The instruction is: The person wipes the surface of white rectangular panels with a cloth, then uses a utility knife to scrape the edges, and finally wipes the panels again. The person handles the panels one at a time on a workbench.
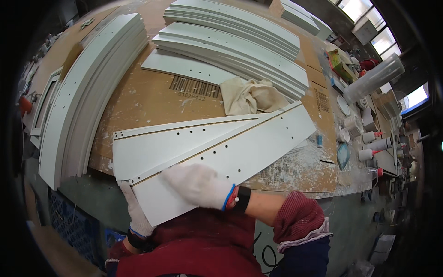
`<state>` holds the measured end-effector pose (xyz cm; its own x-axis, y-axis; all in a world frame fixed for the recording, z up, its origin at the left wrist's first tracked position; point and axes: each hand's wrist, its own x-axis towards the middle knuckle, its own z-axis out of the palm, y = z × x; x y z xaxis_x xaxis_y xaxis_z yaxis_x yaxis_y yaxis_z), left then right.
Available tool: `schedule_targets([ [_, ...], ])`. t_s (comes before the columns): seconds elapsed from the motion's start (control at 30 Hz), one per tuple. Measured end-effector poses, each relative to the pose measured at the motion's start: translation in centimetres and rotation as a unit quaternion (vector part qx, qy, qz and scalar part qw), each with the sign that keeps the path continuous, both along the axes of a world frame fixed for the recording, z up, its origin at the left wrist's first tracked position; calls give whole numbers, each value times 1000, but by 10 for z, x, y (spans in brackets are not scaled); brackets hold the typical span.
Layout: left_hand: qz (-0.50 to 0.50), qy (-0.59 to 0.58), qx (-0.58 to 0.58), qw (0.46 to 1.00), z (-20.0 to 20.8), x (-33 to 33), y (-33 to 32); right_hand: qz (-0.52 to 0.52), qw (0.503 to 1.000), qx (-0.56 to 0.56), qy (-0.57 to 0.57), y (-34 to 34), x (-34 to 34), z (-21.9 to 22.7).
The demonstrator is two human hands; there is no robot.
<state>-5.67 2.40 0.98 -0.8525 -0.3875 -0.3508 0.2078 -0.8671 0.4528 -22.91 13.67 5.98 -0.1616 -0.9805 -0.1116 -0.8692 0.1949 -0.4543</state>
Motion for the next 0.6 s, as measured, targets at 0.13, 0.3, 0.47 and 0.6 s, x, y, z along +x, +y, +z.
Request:
schedule_targets([
  [0.13,-7,-12,101,995,-3,3,-2,-71,979,-172,78,19,-4,-2],
  [0.3,-81,-94,-326,937,-19,19,1,-405,882,17,240,94,-91,-7],
  [0.47,-103,-81,-202,970,-39,17,5,-289,937,-31,195,30,-20,-6],
  [0.6,-11,14,151,988,-15,8,7,-48,988,-92,113,-36,58,-3],
])
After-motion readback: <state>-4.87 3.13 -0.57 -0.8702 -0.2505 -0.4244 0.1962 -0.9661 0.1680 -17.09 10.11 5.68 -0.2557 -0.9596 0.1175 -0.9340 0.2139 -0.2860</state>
